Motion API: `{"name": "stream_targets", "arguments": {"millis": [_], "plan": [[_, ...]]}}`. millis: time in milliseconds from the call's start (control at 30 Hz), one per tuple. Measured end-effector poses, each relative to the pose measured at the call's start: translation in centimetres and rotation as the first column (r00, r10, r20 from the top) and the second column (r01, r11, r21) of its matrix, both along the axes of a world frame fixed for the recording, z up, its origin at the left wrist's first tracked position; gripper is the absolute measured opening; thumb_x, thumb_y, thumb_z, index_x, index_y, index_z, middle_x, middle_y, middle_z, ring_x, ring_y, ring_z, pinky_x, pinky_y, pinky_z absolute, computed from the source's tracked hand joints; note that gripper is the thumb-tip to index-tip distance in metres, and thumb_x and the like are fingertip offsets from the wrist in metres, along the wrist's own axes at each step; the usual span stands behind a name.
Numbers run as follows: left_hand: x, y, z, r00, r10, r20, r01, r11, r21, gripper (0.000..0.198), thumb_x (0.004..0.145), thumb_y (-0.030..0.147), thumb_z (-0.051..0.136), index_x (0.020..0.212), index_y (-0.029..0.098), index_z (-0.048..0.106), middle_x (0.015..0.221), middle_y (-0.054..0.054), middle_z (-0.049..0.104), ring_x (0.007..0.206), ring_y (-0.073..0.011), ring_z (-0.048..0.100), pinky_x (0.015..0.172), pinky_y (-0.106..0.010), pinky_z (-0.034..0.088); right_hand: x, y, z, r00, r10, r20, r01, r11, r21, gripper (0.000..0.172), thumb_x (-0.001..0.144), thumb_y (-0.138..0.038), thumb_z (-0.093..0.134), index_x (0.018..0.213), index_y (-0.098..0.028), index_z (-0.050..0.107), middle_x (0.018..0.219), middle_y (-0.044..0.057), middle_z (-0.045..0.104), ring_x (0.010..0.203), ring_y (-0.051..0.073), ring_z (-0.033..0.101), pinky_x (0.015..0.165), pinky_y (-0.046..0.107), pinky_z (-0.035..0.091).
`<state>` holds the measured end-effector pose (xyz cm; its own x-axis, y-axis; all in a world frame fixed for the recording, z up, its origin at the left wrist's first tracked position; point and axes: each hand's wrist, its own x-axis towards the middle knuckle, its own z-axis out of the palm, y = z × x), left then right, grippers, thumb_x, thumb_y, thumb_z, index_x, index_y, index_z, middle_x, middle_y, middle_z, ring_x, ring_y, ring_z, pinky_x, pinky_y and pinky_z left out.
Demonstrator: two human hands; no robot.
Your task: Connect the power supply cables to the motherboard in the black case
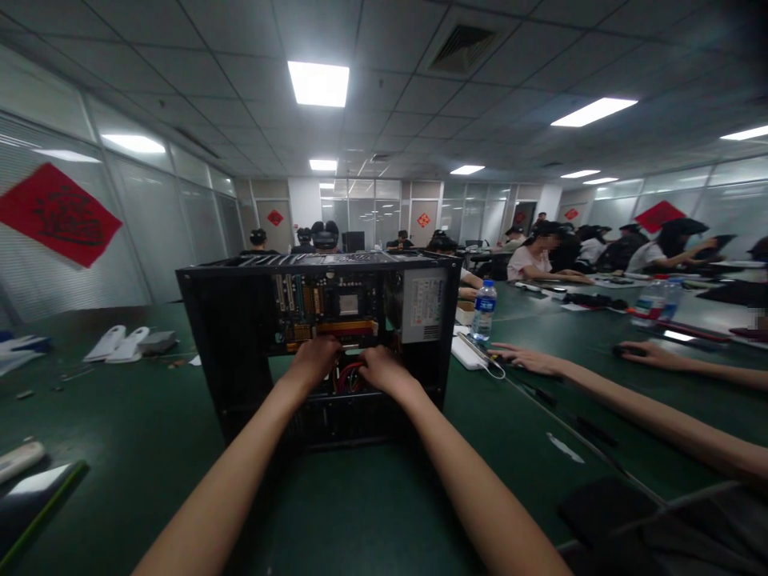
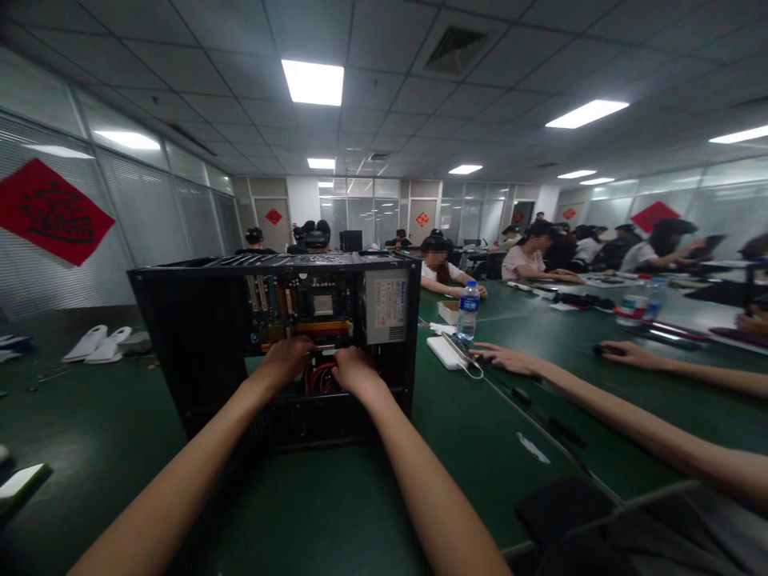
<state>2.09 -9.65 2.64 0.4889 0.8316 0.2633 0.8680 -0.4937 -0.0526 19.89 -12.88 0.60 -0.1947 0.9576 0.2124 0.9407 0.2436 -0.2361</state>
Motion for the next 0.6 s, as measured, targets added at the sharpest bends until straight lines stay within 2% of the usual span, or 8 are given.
{"name": "stream_targets", "arguments": {"millis": [267,367,600], "plan": [[0.0,0.55,0.18,0.999,0.052,-0.001,-0.052,0.997,0.05,0.024,0.095,0.026,0.054,0.114,0.021,0.068,0.117,-0.012,0.072,0.108,-0.0269,0.068,0.086,-0.033,0.051,-0.2,-0.73,0.9,1.0,-0.013,-0.001,0.013,1.0,-0.028,0.025,0.091,-0.023,0.055,0.104,-0.015,0.075,0.108,0.015,0.074,0.102,0.025,0.071,0.078,0.028,0.049],[0.1,0.65,0.19,0.998,0.068,-0.011,-0.067,0.996,0.05,0.021,0.094,0.027,0.055,0.109,0.02,0.069,0.114,-0.012,0.073,0.106,-0.0268,0.069,0.084,-0.032,0.051,-0.18,-0.61,0.78,0.999,0.039,0.0,-0.039,0.999,0.017,0.025,0.091,-0.021,0.054,0.105,-0.016,0.074,0.108,0.014,0.074,0.103,0.024,0.07,0.079,0.027,0.049],[0.36,0.46,0.21,0.997,0.06,-0.038,-0.058,0.998,0.03,0.027,0.094,0.022,0.052,0.112,0.02,0.073,0.115,-0.013,0.072,0.107,-0.0283,0.069,0.085,-0.034,0.051,-0.28,-0.01,0.39,0.986,0.165,0.028,-0.168,0.979,0.119,0.028,0.092,-0.013,0.049,0.11,-0.019,0.07,0.116,0.01,0.071,0.109,0.021,0.067,0.085,0.026,0.046]]}}
